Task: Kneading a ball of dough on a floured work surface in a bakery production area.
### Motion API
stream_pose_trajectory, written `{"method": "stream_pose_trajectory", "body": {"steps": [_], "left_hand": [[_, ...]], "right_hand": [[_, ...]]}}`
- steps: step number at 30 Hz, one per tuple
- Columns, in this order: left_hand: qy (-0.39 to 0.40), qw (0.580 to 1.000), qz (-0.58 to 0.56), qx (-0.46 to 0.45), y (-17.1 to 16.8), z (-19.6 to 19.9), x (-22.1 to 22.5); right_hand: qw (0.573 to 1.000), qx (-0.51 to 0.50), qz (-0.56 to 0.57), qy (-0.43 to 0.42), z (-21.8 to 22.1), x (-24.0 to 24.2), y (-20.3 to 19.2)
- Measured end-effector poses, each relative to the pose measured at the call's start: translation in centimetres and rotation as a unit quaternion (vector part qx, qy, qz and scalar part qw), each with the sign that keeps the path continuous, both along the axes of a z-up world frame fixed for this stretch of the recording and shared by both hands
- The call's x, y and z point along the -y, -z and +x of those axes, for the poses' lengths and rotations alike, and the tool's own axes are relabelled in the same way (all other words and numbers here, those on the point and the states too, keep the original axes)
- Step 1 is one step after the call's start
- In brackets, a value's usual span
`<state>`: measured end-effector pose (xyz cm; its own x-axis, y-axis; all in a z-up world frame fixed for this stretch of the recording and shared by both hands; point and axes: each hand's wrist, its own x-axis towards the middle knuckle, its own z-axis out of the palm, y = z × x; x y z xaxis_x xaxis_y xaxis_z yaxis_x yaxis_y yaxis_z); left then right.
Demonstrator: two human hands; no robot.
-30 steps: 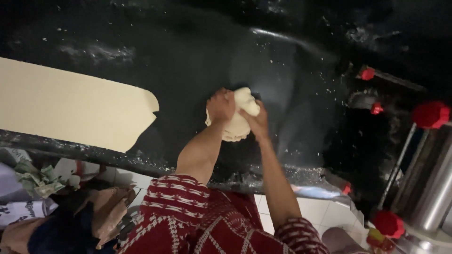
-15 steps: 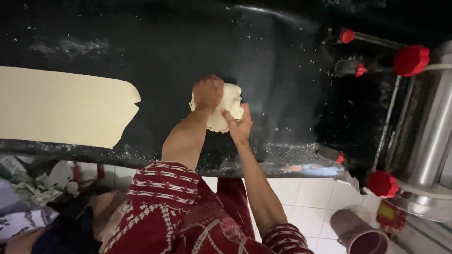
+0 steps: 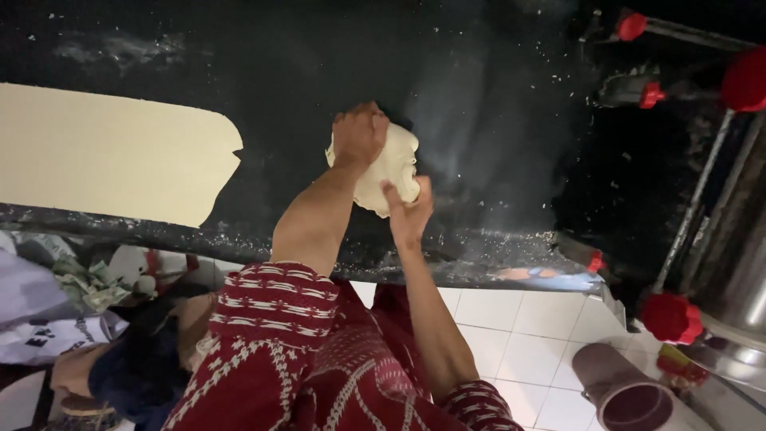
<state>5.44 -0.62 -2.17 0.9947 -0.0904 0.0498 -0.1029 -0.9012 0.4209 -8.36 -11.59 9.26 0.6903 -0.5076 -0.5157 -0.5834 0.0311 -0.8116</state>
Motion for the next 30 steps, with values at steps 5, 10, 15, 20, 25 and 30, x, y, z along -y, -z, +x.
{"method": "stream_pose_trajectory", "body": {"steps": [5,10,15,20,25,30], "left_hand": [[0.02,0.999,0.009,-0.023,-0.1,-0.1,-0.2],[0.042,0.999,-0.007,0.003,-0.1,-0.1,-0.5],[0.027,1.0,0.011,0.004,0.2,0.0,-0.2],[0.028,0.999,-0.022,0.0,-1.4,0.0,0.1],[0.033,0.999,-0.023,-0.02,-1.7,0.1,0.3],[0.025,0.999,-0.012,-0.031,-2.2,0.5,0.3]], "right_hand": [[0.998,0.045,-0.013,0.037,-1.0,-0.9,-1.7],[0.997,0.061,-0.011,0.053,-1.9,-0.9,-2.0],[0.995,0.081,-0.004,0.058,-2.5,-0.6,-2.9],[0.996,0.069,-0.008,0.053,-3.7,-0.5,-1.9],[0.998,0.046,-0.018,0.029,-4.4,-0.3,-2.1],[1.0,0.017,-0.019,0.01,-4.4,-0.2,-3.0]]}}
